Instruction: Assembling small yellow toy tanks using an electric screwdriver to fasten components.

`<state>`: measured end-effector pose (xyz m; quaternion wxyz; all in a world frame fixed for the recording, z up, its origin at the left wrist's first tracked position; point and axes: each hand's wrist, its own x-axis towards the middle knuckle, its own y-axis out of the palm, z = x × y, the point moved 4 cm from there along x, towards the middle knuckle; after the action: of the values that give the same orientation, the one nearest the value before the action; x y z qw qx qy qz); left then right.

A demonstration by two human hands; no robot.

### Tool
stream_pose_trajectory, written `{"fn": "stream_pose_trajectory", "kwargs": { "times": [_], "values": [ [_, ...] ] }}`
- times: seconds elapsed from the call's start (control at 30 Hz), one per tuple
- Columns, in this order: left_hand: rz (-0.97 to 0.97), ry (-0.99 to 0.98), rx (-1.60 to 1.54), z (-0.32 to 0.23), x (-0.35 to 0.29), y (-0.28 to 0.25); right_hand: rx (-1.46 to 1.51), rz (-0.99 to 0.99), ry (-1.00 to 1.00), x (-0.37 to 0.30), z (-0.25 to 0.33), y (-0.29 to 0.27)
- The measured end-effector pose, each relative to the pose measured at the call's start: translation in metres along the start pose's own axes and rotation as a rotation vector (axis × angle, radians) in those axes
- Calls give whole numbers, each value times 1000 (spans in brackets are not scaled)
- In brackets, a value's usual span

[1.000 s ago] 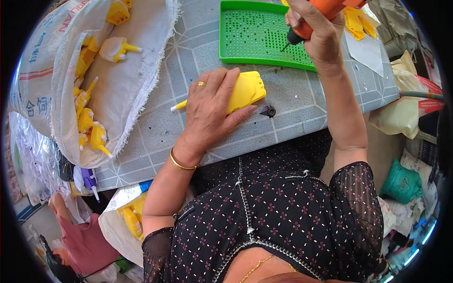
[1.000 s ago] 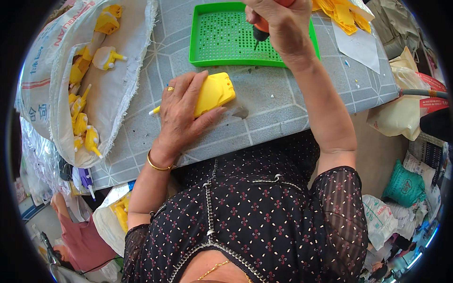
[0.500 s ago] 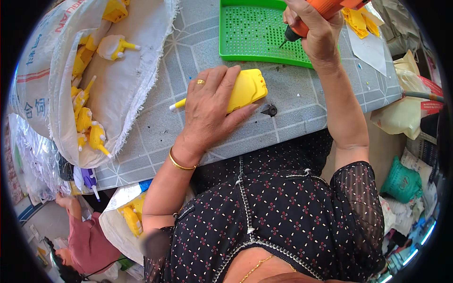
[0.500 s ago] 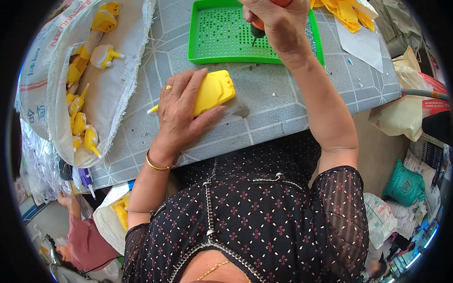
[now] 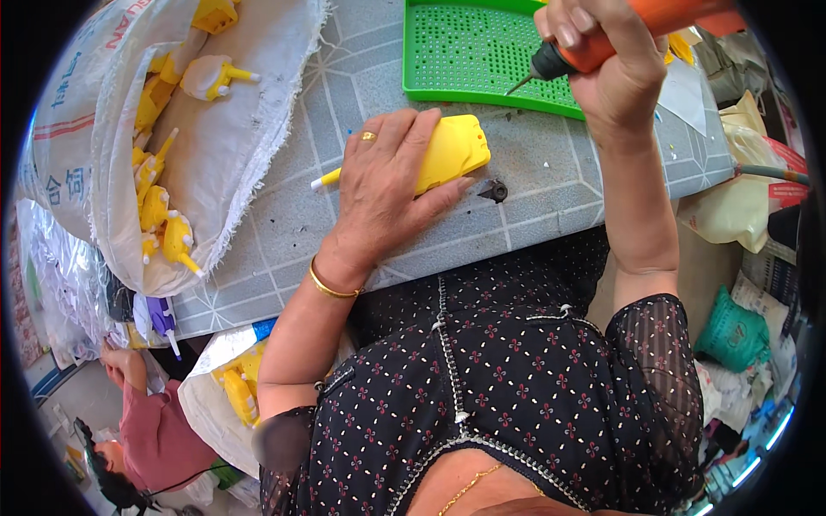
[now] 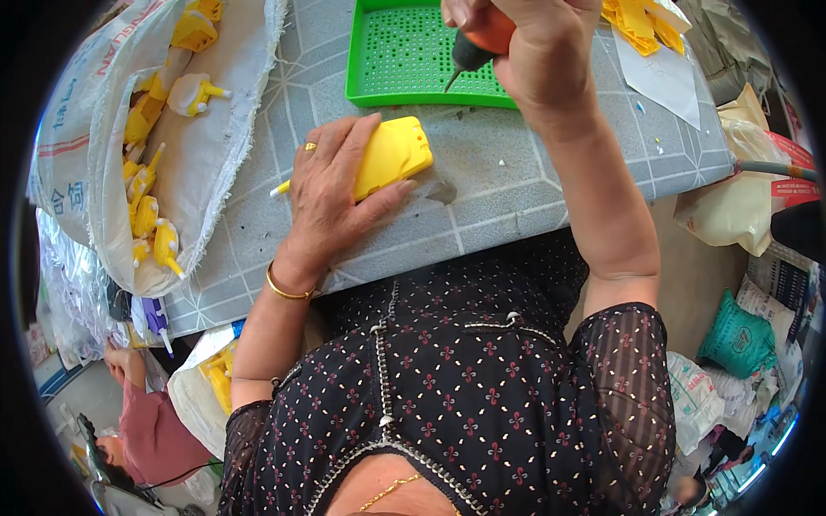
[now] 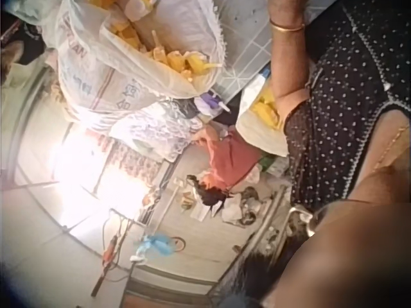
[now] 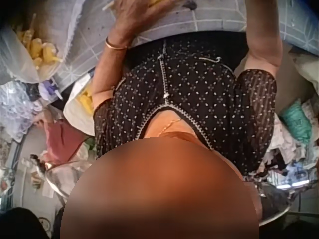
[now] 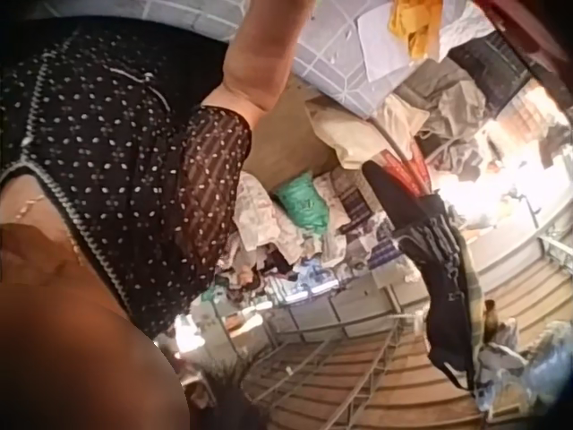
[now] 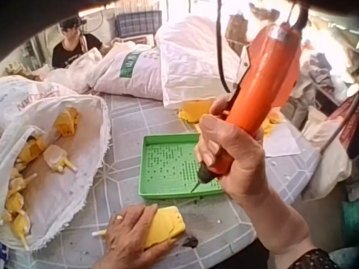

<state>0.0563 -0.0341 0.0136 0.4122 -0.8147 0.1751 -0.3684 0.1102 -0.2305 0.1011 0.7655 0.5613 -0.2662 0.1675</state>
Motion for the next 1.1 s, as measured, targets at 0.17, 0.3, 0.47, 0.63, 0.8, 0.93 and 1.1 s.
{"fn": "stream_pose_trajectory", "kwargs": {
  "times": [0.17, 0.3, 0.47, 0.63, 0.8, 0.93, 1.1],
  "values": [
    [-17, 4, 9, 0, -1, -2, -848, -367, 71, -32, 1, 28],
    [-10, -7, 13, 0, -1, -3, -859, -370, 90, -39, -7, 27],
    [17, -8, -6, 1, -2, -3, -880, -351, 77, -42, -9, 27],
    [12, -9, -1, 1, -3, -2, -866, -375, 105, -45, -11, 24],
    [-15, 10, 27, 3, -4, 1, -865, -390, 96, -48, -11, 25],
    [-28, 20, 30, 3, -4, 2, -829, -421, 75, -50, -8, 23],
    [-32, 24, 26, 1, -3, 0, -796, -397, 90, -52, -7, 25]
  ]
}}
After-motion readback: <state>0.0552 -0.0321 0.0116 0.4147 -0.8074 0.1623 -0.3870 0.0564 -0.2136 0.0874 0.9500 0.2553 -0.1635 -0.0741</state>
